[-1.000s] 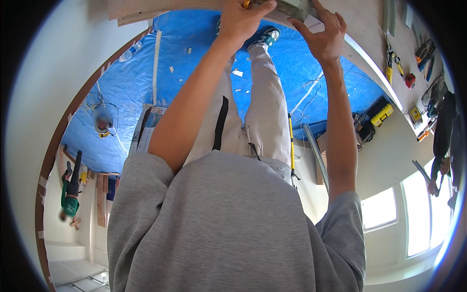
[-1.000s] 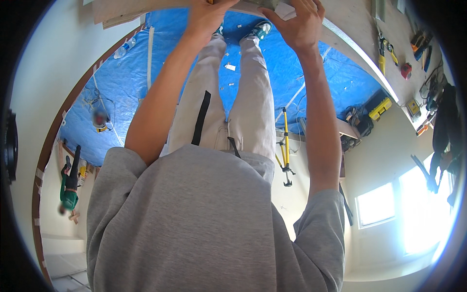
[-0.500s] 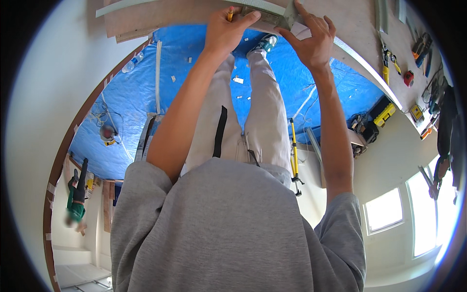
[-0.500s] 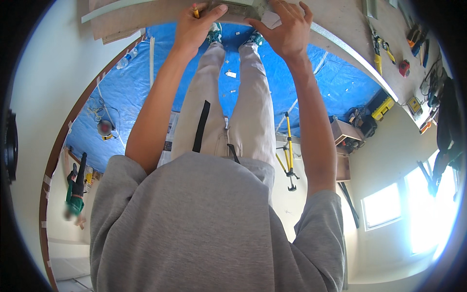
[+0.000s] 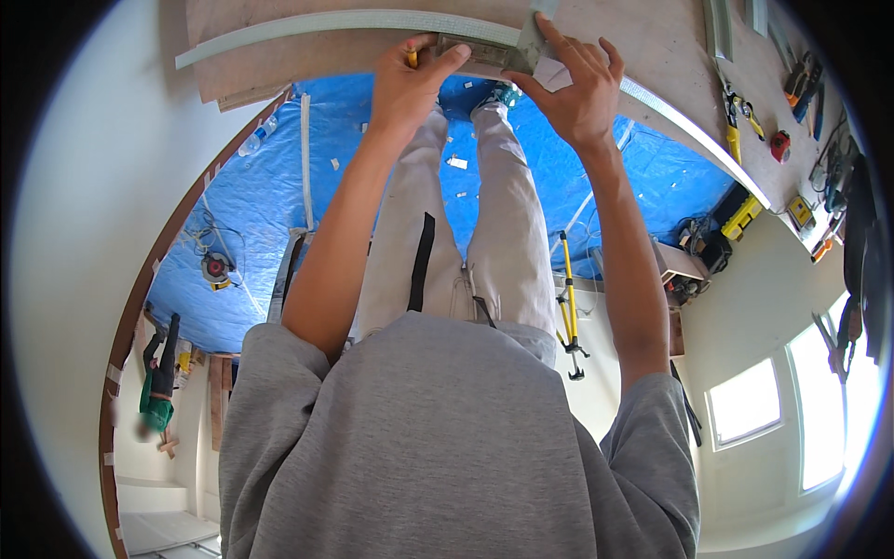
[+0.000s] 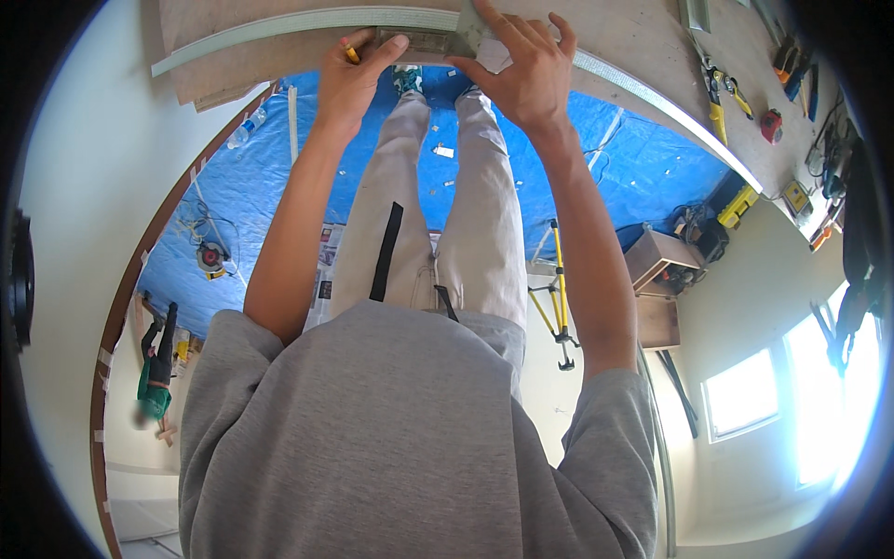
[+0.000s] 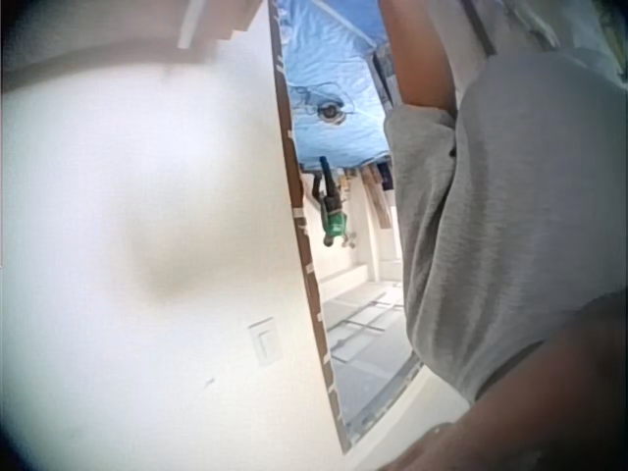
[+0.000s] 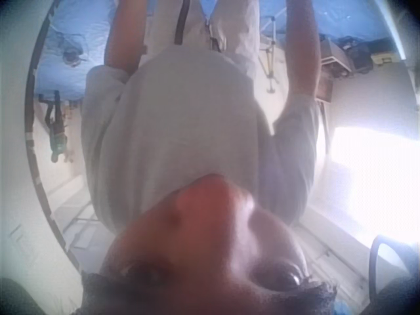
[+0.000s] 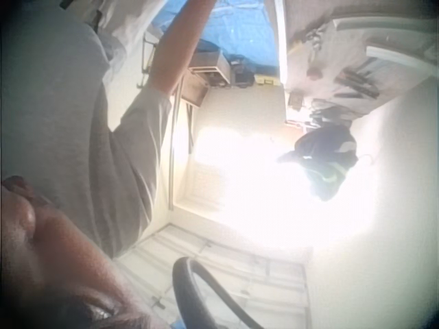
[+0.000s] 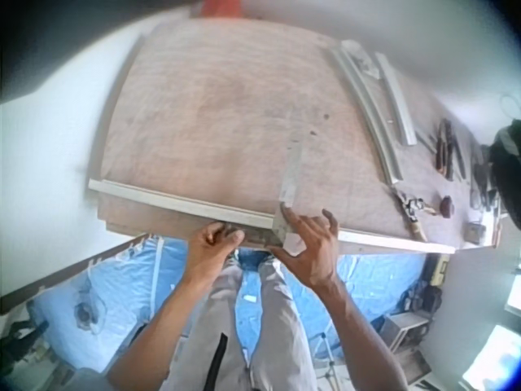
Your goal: The person measures a long white metal trim piece on a workbench using a tape measure and pencil, then uses tin snips to cut the trim along the marked line. The cut piece is set aside on the bench.
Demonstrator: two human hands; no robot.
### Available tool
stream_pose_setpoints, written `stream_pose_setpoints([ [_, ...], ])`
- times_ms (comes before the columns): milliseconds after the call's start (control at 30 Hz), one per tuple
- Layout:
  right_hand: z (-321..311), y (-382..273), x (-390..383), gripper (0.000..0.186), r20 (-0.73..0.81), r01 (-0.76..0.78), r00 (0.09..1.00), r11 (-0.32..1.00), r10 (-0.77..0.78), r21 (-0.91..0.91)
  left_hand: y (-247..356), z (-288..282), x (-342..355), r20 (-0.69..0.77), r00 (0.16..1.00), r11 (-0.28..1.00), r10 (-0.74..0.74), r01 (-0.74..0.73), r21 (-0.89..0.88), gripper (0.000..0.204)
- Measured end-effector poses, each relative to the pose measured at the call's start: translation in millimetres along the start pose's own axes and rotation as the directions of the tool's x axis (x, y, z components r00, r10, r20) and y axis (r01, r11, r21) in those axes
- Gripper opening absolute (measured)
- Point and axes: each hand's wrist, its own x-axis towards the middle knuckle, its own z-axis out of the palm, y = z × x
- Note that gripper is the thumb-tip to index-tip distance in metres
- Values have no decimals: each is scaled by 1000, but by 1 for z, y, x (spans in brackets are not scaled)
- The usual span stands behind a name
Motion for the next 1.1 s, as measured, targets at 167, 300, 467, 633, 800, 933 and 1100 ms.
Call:
stream_pose_setpoints([
  [167, 0, 2, -2, 79, 18, -35, 999, 999, 35, 5, 17, -10, -14, -190, 980, 994, 59, -40, 105, 27],
  [300, 0, 0, -1, 79, -4, -38, 999, 999, 38, 12, 42, -33, -23, -109, 957, 963, 269, -268, 24, 30],
  [467, -2, -3, -1, 79, 6, -61, 998, 998, 61, 10, 70, -22, -15, 95, 887, 891, 452, -453, -4, 28],
  [633, -5, -4, 1, 79, 21, -78, 997, 997, 78, 18, 84, 13, 0, 89, 922, 924, 377, -381, 35, 25],
  [800, -4, -6, 1, 77, -3, -77, 997, 996, 77, 33, 78, 25, 8, 166, 930, 944, 328, -330, -18, 16],
  [933, -4, -5, 1, 78, -20, -64, 998, 998, 64, 29, 60, 34, 15, 175, 917, 933, 358, -343, -107, 13],
  [1100, -5, -6, 1, 79, 10, -90, 996, 995, 90, 32, 45, 36, 21, 163, 877, 890, 452, -456, -18, 10],
])
